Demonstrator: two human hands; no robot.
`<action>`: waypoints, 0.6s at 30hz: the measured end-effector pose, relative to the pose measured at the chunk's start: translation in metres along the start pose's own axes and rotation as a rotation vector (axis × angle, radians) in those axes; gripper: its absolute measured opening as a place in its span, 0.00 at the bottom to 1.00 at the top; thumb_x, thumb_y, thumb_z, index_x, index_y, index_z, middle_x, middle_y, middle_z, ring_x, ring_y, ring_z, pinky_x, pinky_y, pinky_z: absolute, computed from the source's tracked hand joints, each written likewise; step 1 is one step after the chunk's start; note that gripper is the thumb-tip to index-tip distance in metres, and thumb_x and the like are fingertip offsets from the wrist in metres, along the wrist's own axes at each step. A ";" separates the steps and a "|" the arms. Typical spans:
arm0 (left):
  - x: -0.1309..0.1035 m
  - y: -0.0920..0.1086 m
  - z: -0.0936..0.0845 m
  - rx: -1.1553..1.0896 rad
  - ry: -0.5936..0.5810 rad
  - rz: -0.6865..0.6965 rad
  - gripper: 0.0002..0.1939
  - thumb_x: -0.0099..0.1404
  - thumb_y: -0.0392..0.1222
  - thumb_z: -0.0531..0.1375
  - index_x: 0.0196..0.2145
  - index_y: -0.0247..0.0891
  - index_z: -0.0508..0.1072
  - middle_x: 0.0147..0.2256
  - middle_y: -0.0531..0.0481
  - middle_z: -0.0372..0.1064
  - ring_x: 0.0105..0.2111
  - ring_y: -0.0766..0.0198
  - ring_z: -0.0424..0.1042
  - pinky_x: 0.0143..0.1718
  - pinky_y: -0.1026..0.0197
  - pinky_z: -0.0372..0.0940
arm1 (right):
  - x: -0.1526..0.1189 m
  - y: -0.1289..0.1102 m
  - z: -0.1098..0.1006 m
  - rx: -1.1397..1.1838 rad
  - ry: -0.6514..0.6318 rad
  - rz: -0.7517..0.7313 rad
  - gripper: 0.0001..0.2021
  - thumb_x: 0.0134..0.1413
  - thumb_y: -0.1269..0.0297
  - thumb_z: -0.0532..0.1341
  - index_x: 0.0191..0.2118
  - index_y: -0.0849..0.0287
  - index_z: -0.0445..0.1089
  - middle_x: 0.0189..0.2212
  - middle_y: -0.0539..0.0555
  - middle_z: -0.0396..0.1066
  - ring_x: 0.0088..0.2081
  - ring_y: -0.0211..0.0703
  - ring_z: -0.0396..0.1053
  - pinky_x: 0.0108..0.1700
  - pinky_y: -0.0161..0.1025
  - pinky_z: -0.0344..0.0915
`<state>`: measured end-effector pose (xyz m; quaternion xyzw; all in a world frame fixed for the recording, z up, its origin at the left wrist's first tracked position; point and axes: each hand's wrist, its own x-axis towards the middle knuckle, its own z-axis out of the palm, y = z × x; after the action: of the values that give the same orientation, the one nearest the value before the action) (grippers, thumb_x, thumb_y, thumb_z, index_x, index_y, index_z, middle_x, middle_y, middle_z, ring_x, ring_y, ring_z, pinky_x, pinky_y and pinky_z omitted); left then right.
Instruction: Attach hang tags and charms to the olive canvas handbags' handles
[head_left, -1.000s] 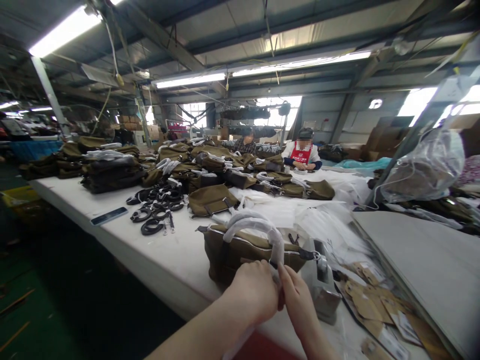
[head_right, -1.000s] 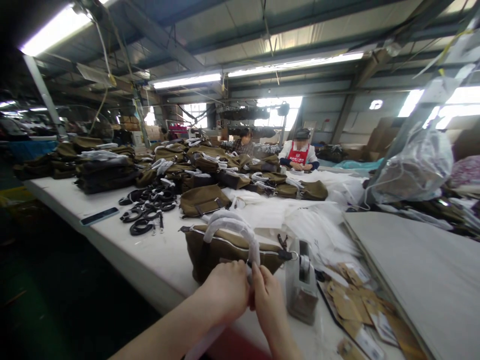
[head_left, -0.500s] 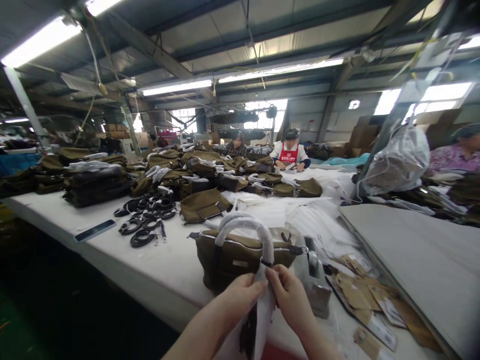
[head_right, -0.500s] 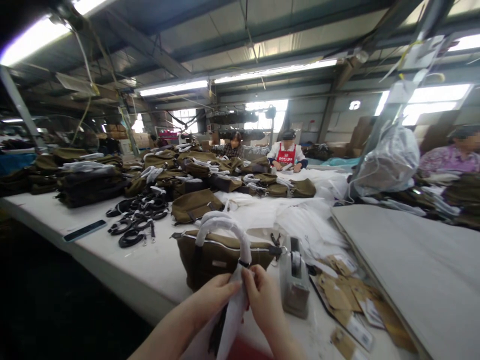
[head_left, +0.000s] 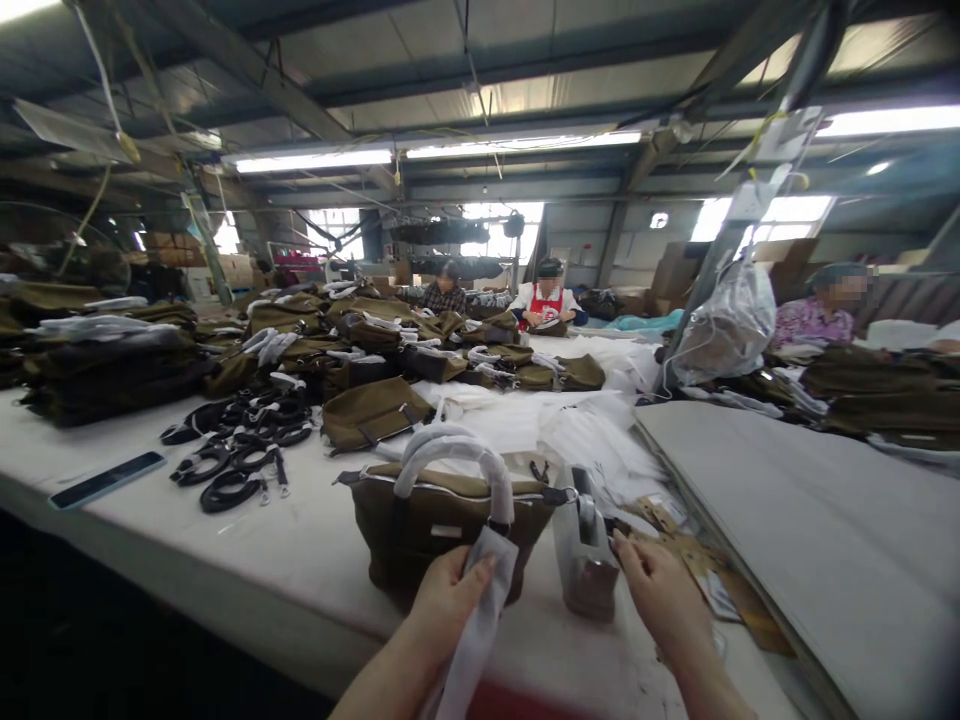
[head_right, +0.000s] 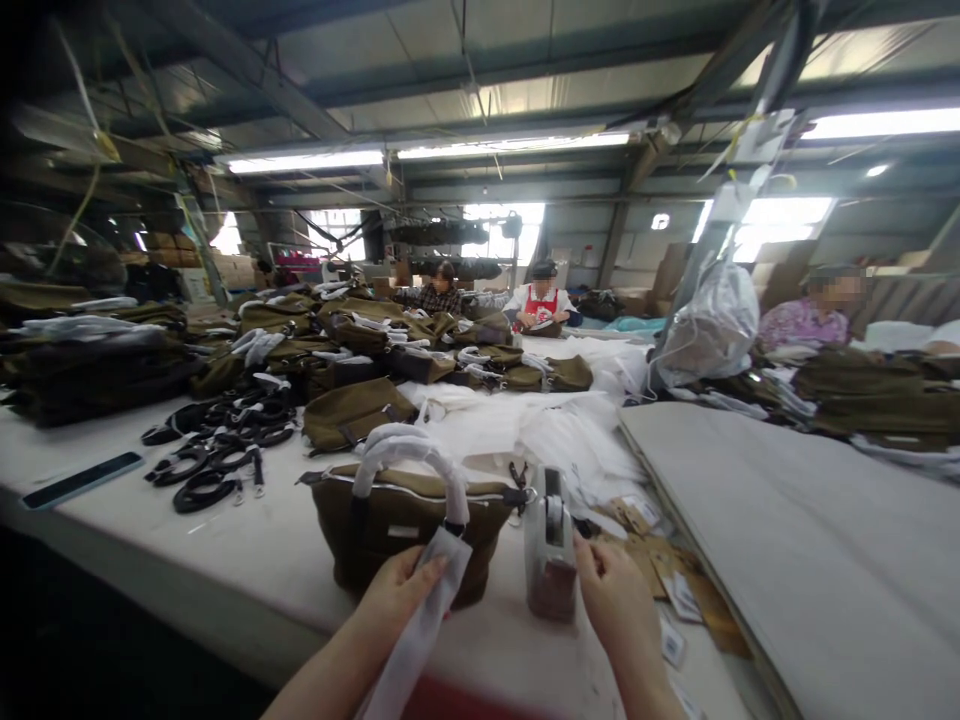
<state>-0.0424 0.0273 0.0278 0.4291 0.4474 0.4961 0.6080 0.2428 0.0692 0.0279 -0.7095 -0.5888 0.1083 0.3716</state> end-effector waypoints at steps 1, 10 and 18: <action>0.000 0.000 0.000 0.003 0.009 -0.005 0.32 0.49 0.70 0.65 0.29 0.34 0.69 0.18 0.52 0.66 0.18 0.67 0.64 0.20 0.65 0.55 | 0.002 0.006 0.003 0.012 -0.029 -0.010 0.26 0.53 0.41 0.52 0.28 0.56 0.79 0.31 0.59 0.78 0.38 0.56 0.73 0.39 0.46 0.64; 0.000 -0.002 0.002 -0.013 0.034 -0.025 0.33 0.46 0.70 0.66 0.30 0.34 0.71 0.18 0.53 0.66 0.17 0.67 0.64 0.20 0.64 0.57 | -0.009 0.008 0.028 0.192 0.024 -0.021 0.23 0.49 0.40 0.59 0.28 0.55 0.79 0.31 0.56 0.79 0.35 0.52 0.73 0.39 0.44 0.66; -0.005 0.005 0.001 -0.001 -0.016 -0.032 0.30 0.50 0.67 0.66 0.32 0.34 0.72 0.21 0.51 0.69 0.20 0.66 0.66 0.22 0.65 0.58 | -0.046 0.013 0.027 0.255 0.144 -0.054 0.26 0.46 0.34 0.60 0.29 0.55 0.79 0.43 0.59 0.75 0.31 0.46 0.69 0.36 0.43 0.67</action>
<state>-0.0432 0.0234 0.0331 0.4257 0.4492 0.4827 0.6197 0.2239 0.0370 -0.0124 -0.6463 -0.5611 0.1211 0.5028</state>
